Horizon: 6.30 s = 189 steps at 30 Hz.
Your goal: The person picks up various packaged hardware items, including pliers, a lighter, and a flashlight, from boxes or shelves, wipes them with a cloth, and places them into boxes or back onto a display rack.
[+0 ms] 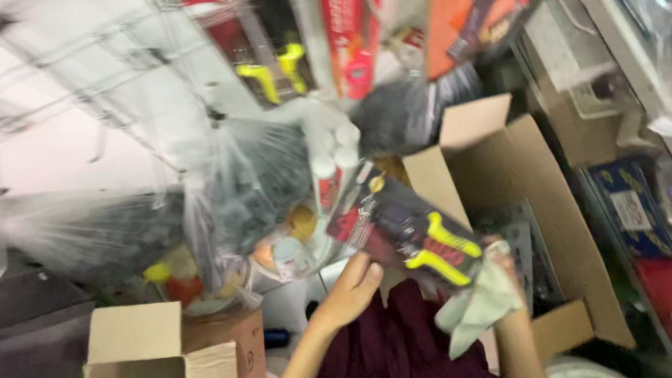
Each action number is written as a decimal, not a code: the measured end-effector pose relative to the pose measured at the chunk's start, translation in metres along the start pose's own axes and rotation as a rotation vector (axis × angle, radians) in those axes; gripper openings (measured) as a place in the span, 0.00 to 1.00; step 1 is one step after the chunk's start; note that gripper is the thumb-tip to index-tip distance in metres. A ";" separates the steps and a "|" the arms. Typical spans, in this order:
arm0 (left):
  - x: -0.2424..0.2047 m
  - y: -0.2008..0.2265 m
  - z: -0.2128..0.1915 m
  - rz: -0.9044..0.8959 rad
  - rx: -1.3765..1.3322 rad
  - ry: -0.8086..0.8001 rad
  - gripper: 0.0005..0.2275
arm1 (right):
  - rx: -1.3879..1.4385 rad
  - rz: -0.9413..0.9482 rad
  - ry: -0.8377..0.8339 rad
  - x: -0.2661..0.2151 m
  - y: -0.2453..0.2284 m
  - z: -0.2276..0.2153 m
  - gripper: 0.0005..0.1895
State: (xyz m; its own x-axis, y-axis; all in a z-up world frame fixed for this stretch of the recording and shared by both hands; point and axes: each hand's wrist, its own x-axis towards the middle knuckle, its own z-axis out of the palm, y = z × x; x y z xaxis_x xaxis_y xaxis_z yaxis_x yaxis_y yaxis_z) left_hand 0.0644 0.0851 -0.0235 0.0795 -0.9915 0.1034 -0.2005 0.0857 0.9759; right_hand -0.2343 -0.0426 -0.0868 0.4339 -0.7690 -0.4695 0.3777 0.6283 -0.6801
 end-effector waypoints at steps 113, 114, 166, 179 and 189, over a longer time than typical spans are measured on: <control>-0.228 0.183 -0.300 0.293 -1.167 0.994 0.31 | -0.082 -0.387 -0.017 -0.060 0.138 0.403 0.28; -0.225 0.187 -0.298 0.267 -1.280 0.858 0.33 | -0.026 -0.397 -0.056 -0.073 0.120 0.415 0.29; -0.085 0.201 -0.130 0.145 0.144 0.239 0.29 | -0.432 -1.696 -0.407 -0.011 0.031 0.375 0.28; -0.114 0.206 -0.165 0.180 0.231 0.183 0.31 | -0.602 -1.290 -0.421 -0.038 -0.003 0.409 0.26; -0.136 0.156 -0.203 -0.006 0.337 0.267 0.21 | 0.241 -0.438 -0.226 -0.018 -0.018 0.393 0.24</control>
State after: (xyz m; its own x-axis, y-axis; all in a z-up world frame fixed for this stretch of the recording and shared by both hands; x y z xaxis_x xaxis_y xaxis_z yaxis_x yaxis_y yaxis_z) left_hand 0.2204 0.2530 0.1539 0.3228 -0.9278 0.1869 -0.5034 -0.0011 0.8640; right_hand 0.0724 0.0056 0.1550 0.3491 -0.9369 -0.0207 0.7275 0.2849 -0.6242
